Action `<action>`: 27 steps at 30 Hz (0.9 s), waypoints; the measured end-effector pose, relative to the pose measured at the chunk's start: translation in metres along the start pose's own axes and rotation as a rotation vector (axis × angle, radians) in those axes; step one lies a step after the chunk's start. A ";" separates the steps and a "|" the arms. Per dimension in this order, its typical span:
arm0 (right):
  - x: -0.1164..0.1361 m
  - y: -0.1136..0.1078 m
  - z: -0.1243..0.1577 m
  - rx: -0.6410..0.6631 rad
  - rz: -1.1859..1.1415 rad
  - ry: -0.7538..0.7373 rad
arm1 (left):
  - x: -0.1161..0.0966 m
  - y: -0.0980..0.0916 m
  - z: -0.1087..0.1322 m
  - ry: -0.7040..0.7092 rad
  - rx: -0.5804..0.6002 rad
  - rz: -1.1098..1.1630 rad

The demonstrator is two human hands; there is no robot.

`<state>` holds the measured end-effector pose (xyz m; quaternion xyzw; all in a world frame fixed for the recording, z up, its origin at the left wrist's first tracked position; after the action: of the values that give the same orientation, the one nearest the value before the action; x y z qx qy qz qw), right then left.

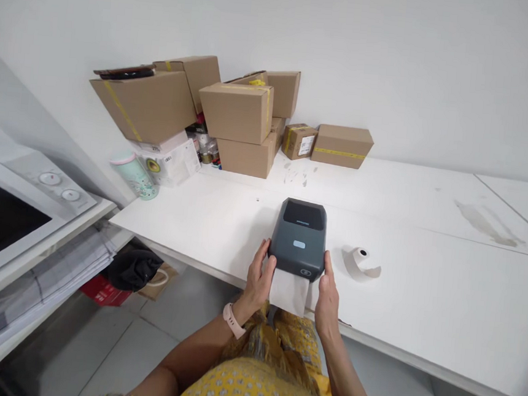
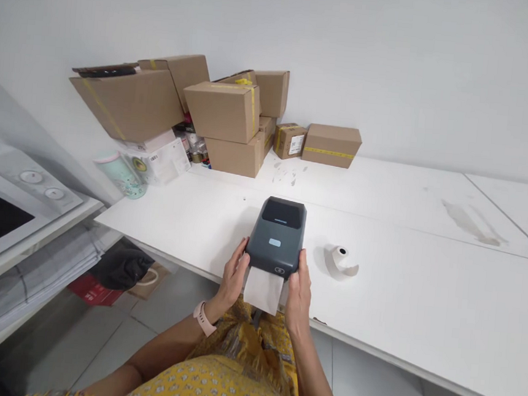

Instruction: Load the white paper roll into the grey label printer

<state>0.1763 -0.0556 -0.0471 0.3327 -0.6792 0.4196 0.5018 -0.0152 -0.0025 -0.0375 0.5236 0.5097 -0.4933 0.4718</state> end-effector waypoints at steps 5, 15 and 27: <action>0.023 -0.006 -0.011 -0.017 0.057 -0.150 | -0.020 0.000 -0.014 0.061 0.027 -0.006; 0.150 -0.008 -0.114 -0.274 0.391 -0.767 | -0.030 0.002 -0.072 0.179 0.065 0.027; 0.172 -0.005 -0.246 -0.175 0.504 -0.535 | 0.017 0.004 -0.070 -0.024 0.133 -0.135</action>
<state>0.2324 0.1595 0.1548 0.2088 -0.8802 0.3686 0.2140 -0.0085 0.0681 -0.0499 0.5124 0.5044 -0.5627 0.4079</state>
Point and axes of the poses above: each hand's wrist, its own z-axis away from the middle knuckle, its own y-axis out of the palm, x = y × z, the point moved 9 cm from there along -z, towards the middle knuckle, and after that the axes turned 3 degrees about z, right-handed, at the moved point
